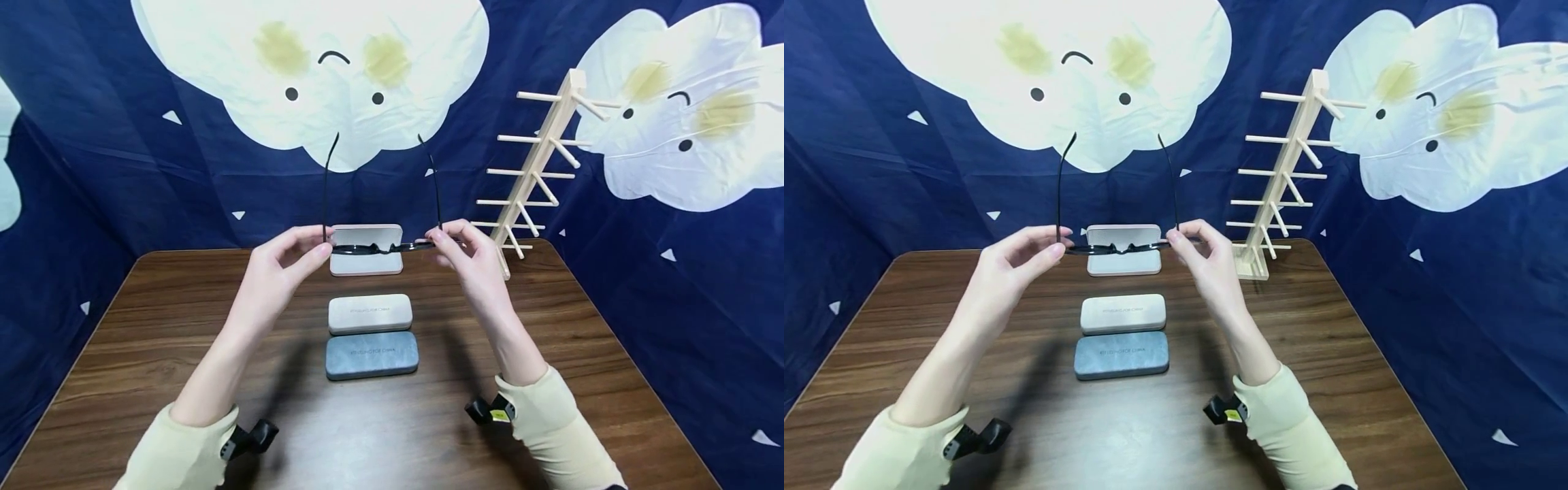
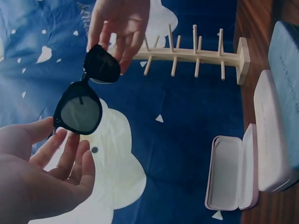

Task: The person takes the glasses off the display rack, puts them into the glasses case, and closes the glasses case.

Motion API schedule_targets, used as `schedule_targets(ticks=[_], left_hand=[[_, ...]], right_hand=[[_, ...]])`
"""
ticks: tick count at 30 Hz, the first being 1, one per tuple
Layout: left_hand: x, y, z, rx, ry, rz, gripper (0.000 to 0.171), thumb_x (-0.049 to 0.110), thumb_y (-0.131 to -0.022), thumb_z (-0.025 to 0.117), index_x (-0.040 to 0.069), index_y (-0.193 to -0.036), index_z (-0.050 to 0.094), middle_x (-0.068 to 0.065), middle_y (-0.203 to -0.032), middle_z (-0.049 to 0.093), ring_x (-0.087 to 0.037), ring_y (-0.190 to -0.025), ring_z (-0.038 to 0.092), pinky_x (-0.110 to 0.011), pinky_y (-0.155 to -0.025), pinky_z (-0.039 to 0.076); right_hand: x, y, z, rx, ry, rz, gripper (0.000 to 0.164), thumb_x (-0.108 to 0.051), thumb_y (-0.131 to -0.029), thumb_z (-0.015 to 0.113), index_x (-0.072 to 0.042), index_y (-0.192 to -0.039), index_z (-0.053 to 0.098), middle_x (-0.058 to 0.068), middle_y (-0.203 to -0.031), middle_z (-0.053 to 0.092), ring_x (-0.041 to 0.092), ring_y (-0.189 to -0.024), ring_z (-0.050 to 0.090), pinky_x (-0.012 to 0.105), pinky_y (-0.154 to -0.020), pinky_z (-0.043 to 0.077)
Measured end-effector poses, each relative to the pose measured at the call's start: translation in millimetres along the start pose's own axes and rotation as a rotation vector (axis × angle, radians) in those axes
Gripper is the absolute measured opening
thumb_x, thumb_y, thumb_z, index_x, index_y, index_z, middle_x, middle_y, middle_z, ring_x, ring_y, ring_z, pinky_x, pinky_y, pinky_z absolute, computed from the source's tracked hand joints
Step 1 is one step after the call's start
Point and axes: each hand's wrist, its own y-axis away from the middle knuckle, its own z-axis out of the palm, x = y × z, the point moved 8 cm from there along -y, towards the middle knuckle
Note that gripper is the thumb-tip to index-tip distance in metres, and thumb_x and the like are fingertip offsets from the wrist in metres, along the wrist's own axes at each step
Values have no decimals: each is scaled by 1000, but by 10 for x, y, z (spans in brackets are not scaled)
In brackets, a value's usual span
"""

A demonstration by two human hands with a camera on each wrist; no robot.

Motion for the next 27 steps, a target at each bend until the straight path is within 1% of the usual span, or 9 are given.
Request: schedule_targets(ticks=[2, 4, 8, 12, 16, 18, 21, 23, 27], left_hand=[[-69, 43, -5, 9, 3, -11, 32, 28, -99, 70, 11, -126, 70, 16, -114, 73, 0, -106, 67, -11, -92, 51], [-128, 85, -7, 22, -2, -15, 32, 28, -99, 70, 11, -127, 70, 13, -115, 74, 0, -106, 67, -11, -92, 51], [-224, 169, -3, 48, -18, -18, 32, 26, -99, 71, 12, -128, 70, 9, -110, 74, 1, -102, 68, -10, -91, 52], [-316, 248, 7, 65, -29, -34, 32, 25, -99, 71, 14, -129, 70, 7, -107, 74, 0, -99, 68, -11, -90, 52], [-413, 319, 21, 82, -40, -78, 33, 28, -99, 70, 18, -130, 71, 8, -104, 72, 0, -96, 66, -12, -89, 52], [-463, 348, 24, 93, -40, -96, 33, 29, -99, 70, 18, -130, 71, 10, -103, 71, 1, -95, 66, -12, -88, 51], [-534, 381, 40, 107, -22, -115, 33, 27, -100, 70, 15, -130, 70, 10, -102, 71, 1, -94, 67, -11, -88, 51], [-578, 399, 58, 115, -3, -126, 33, 26, -100, 70, 14, -130, 70, 12, -102, 71, 1, -95, 67, -11, -89, 52], [-664, 436, 103, 129, 44, -154, 35, 26, -99, 70, 12, -132, 69, 15, -105, 72, 1, -98, 68, -11, -92, 52]], right_hand=[[58, 33, 25, 1, -2, 14, 8, -15, -102, 64, -8, -99, 66, 1, -104, 73, 10, -95, 72, 32, -87, 62], [119, 65, 38, 7, 8, 29, 7, -14, -101, 64, -9, -98, 66, -2, -103, 74, 8, -94, 71, 31, -87, 62], [233, 134, 56, 17, 17, 60, 5, -14, -101, 65, -11, -97, 67, -4, -100, 74, 8, -88, 72, 29, -84, 62], [361, 192, 66, 28, 6, 88, 5, -13, -100, 65, -11, -97, 67, -3, -96, 73, 13, -82, 75, 32, -84, 62], [464, 245, 95, 16, -22, 100, 7, -12, -101, 65, -5, -99, 66, 1, -97, 71, 16, -79, 75, 34, -84, 63], [498, 269, 113, 6, -38, 98, 11, -11, -101, 64, 1, -101, 65, 2, -96, 72, 15, -78, 75, 33, -83, 64], [545, 300, 128, -1, -48, 97, 16, -10, -101, 63, 6, -103, 64, 2, -95, 74, 14, -78, 76, 34, -82, 64], [566, 318, 126, 3, -44, 94, 19, -10, -101, 63, 9, -105, 64, 2, -95, 75, 14, -79, 76, 36, -82, 64], [638, 348, 112, 16, -37, 110, 20, -11, -101, 65, 9, -106, 64, 4, -95, 76, 16, -81, 76, 41, -83, 64]])
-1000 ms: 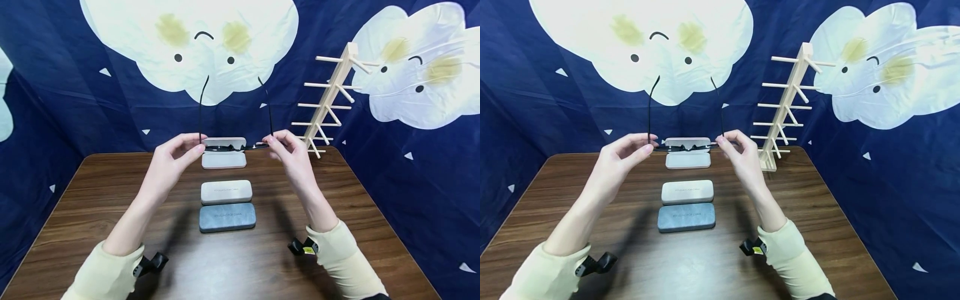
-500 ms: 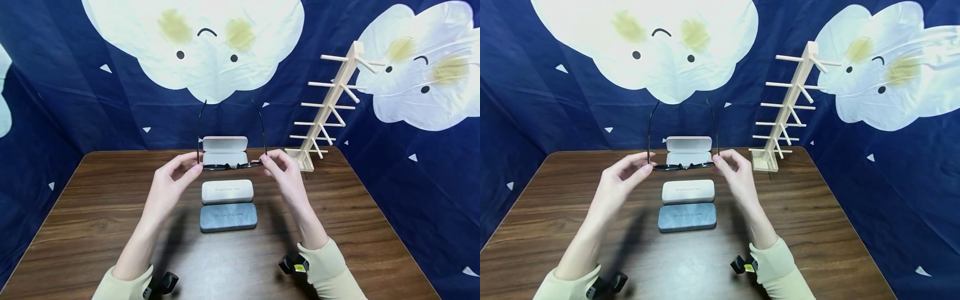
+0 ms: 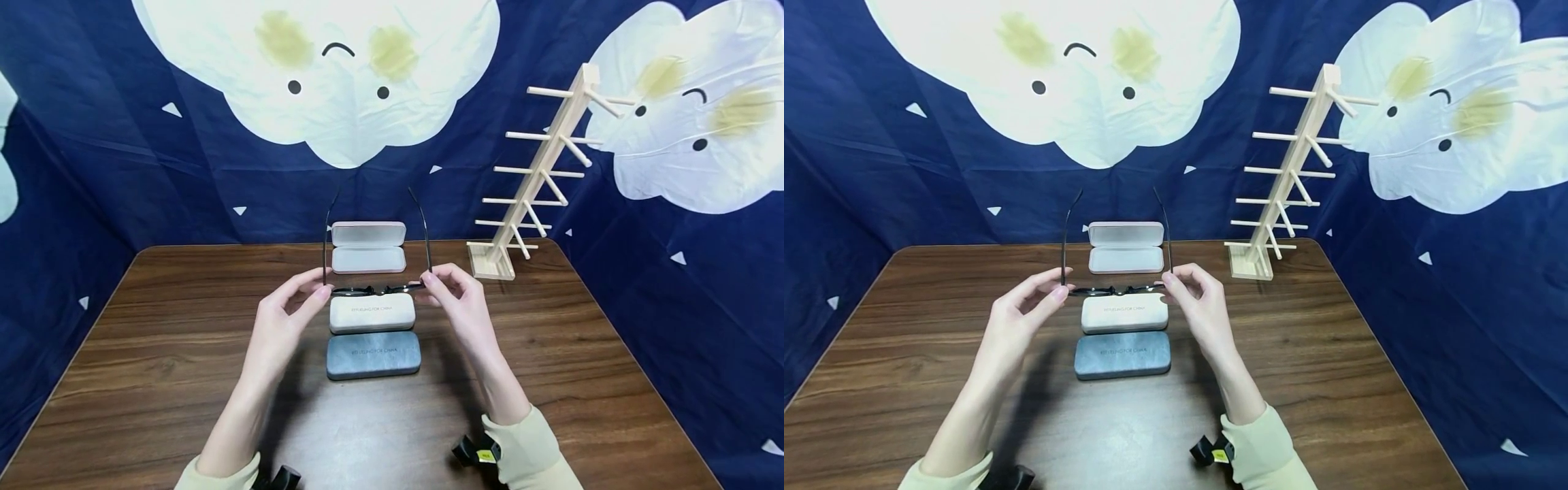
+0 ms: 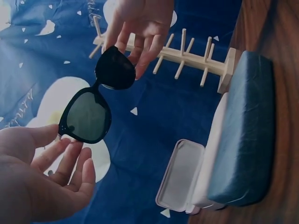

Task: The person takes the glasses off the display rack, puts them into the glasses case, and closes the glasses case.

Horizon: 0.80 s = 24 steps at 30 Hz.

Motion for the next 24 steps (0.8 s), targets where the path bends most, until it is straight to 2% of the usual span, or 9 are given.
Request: schedule_targets(ticks=[7, 9, 12, 16, 19, 21, 24], left_hand=[[-122, 29, 44, 12, 40, -27, 36, 20, -100, 69, 9, -134, 67, 23, -107, 72, 2, -102, 68, -11, -92, 52], [-150, 36, 51, 10, 36, -38, 36, 20, -100, 69, 9, -134, 67, 23, -107, 72, 2, -102, 68, -11, -92, 52], [-194, 47, 57, 11, 13, -62, 37, 22, -99, 70, 10, -134, 67, 18, -107, 72, 3, -101, 67, -11, -91, 51], [-244, 63, 68, 13, -4, -84, 38, 24, -99, 70, 12, -135, 67, 13, -105, 72, 4, -100, 67, -10, -91, 51], [-269, 71, 77, 15, 8, -86, 37, 22, -99, 71, 12, -134, 68, 17, -104, 72, 4, -100, 67, -10, -91, 51], [-287, 76, 83, 16, 16, -88, 37, 21, -98, 71, 11, -134, 68, 19, -105, 71, 4, -100, 67, -10, -91, 51], [-312, 80, 96, 11, 19, -90, 36, 21, -99, 71, 12, -134, 68, 21, -105, 71, 4, -100, 67, -10, -92, 51]], right_hand=[[124, 25, -17, -2, -7, 30, 24, -13, -100, 66, 9, -107, 64, 17, -101, 76, 17, -88, 76, 40, -84, 64], [156, 32, -19, -3, -5, 38, 24, -13, -100, 66, 10, -107, 64, 15, -100, 76, 15, -89, 76, 41, -85, 64], [211, 39, -26, -1, -5, 56, 25, -12, -100, 66, 11, -108, 64, 7, -96, 76, 14, -89, 75, 39, -83, 64], [268, 47, -37, 3, -8, 73, 24, -11, -100, 66, 12, -107, 64, 14, -99, 74, 14, -88, 75, 37, -82, 64], [283, 59, -51, 3, -4, 76, 23, -11, -100, 66, 11, -106, 64, 18, -101, 73, 14, -88, 74, 39, -83, 64], [298, 67, -58, -2, 0, 79, 23, -12, -100, 66, 10, -106, 65, 9, -98, 74, 14, -88, 75, 40, -84, 64], [323, 78, -61, -9, -3, 80, 24, -12, -100, 65, 11, -107, 64, 2, -96, 75, 13, -88, 74, 42, -84, 64]])
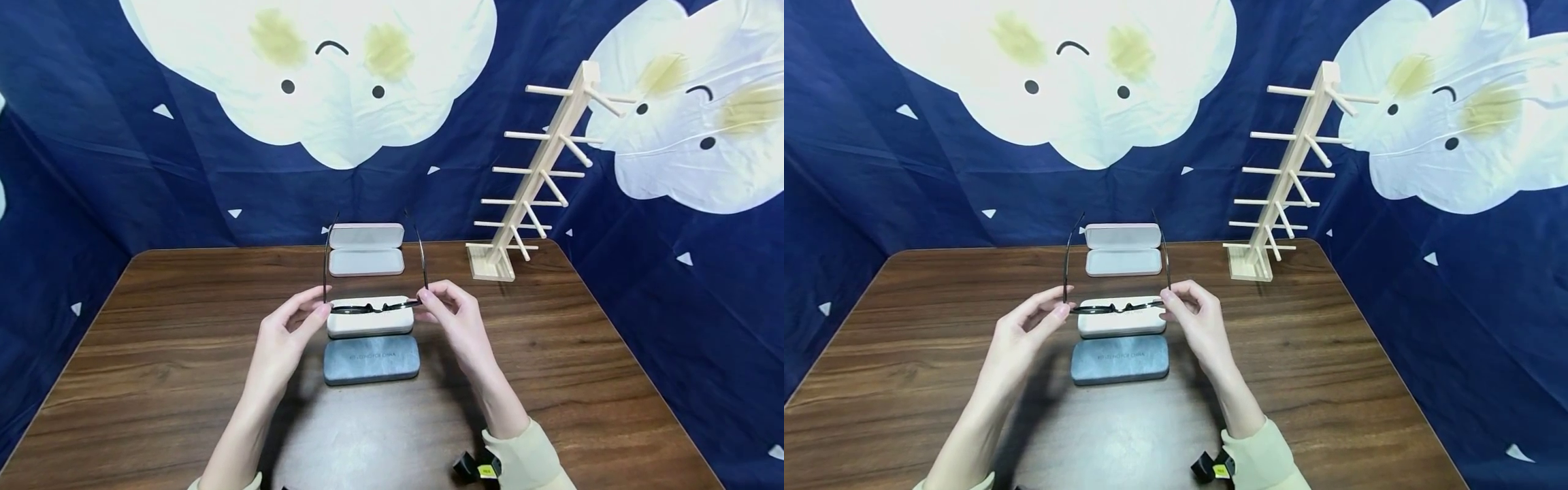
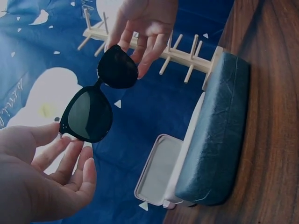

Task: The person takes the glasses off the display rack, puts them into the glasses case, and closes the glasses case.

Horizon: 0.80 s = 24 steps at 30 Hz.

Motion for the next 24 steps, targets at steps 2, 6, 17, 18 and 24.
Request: schedule_targets(ticks=[2, 6, 17, 18, 24], left_hand=[[-12, 3, 5, -3, -1, -3, 36, 22, -99, 71, 13, -134, 68, 20, -106, 72, 4, -101, 67, -10, -92, 51], [-31, 1, 10, -3, 2, -10, 35, 23, -100, 70, 15, -133, 69, 14, -106, 73, 3, -101, 68, -10, -93, 51], [-62, 21, 11, 31, 8, -12, 36, 20, -99, 70, 17, -136, 68, 21, -99, 71, 3, -99, 68, -11, -90, 51], [-62, 24, 9, 36, 8, -10, 38, 20, -99, 70, 18, -136, 68, 21, -98, 71, 3, -98, 68, -11, -90, 52], [-32, 27, 3, 53, -1, 32, 44, 22, -97, 73, 27, -140, 65, 15, -100, 70, 3, -99, 69, -10, -90, 52]], right_hand=[[19, 5, 3, -6, 0, 3, 25, -12, -101, 65, 12, -108, 64, -2, -95, 75, 12, -87, 74, 43, -85, 64], [50, 5, 12, -13, -6, 9, 28, -12, -101, 66, 14, -110, 63, 0, -97, 75, 14, -89, 74, 41, -85, 64], [83, 2, 19, -6, -30, 28, 28, -11, -101, 65, 14, -113, 61, 1, -96, 75, 15, -87, 75, 40, -83, 64], [91, 3, 17, -3, -31, 34, 27, -10, -101, 64, 13, -114, 61, 2, -97, 74, 15, -87, 75, 42, -84, 64], [106, 2, 19, 13, -47, 50, 26, -7, -101, 63, 10, -120, 61, 2, -103, 70, 18, -90, 74, 39, -84, 64]])
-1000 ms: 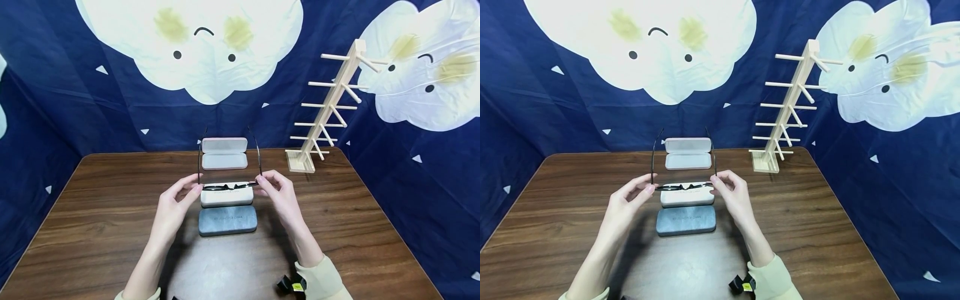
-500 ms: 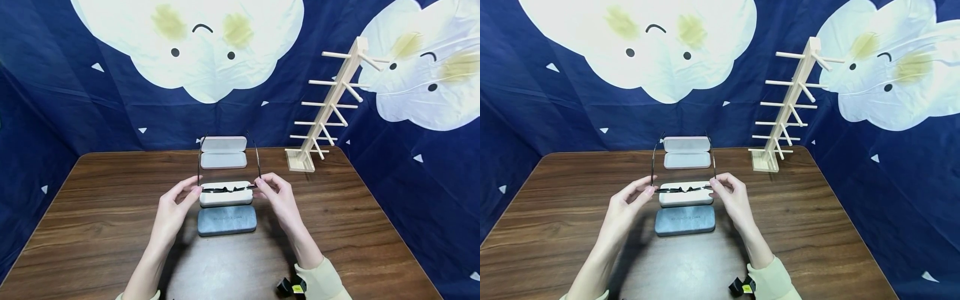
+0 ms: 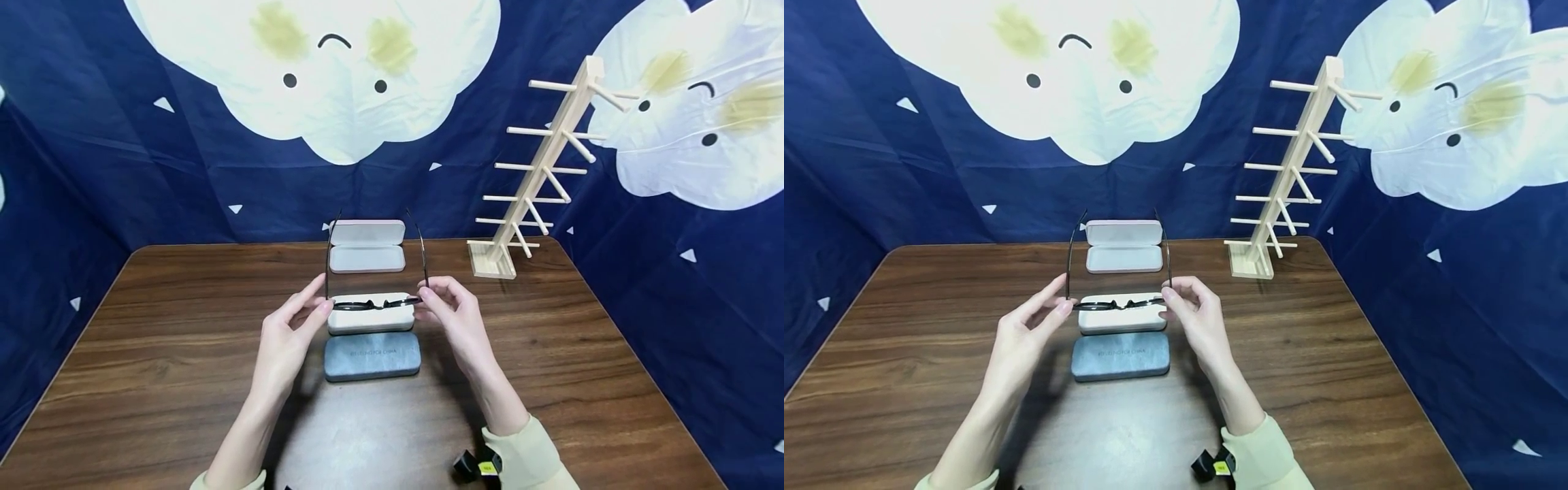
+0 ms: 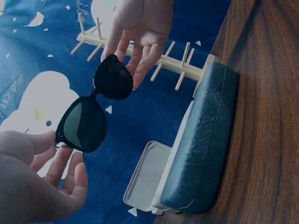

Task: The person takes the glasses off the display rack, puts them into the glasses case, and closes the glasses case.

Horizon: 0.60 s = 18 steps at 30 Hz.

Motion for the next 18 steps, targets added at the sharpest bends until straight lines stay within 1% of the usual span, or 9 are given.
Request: schedule_targets(ticks=[5, 8, 14, 16, 18], left_hand=[[21, -22, 12, 5, -1, 29, 45, 20, -96, 74, 28, -140, 65, 12, -100, 69, 2, -98, 68, -11, -91, 53], [31, -24, 19, -1, 8, 39, 47, 17, -96, 74, 26, -141, 64, 14, -100, 69, 3, -100, 67, -11, -91, 53], [53, -12, 46, -27, 65, 63, 53, 6, -94, 73, 18, -144, 61, 16, -101, 70, 3, -97, 66, -11, -87, 53], [54, -9, 50, -29, 71, 73, 54, 5, -94, 74, 17, -144, 61, 15, -102, 70, 3, -97, 66, -11, -86, 52], [51, -8, 49, -28, 72, 79, 54, 4, -93, 74, 16, -144, 61, 14, -103, 70, 2, -96, 66, -11, -85, 52]], right_hand=[[-30, -8, 14, 4, -8, -5, 25, -7, -101, 63, 9, -120, 61, 1, -106, 69, 15, -88, 72, 38, -83, 64], [-38, -1, 20, 3, -7, -4, 26, -7, -101, 63, 9, -121, 61, 2, -105, 69, 14, -88, 72, 38, -83, 64], [-33, 19, 25, -1, -12, -8, 28, -8, -101, 63, 9, -123, 60, 13, -105, 68, 14, -86, 72, 35, -80, 64], [-33, 21, 25, -4, -15, -12, 28, -8, -101, 63, 10, -123, 60, 12, -106, 68, 13, -86, 72, 35, -80, 64], [-34, 22, 27, -6, -14, -14, 28, -8, -101, 63, 10, -123, 60, 7, -105, 69, 12, -86, 72, 34, -80, 64]])
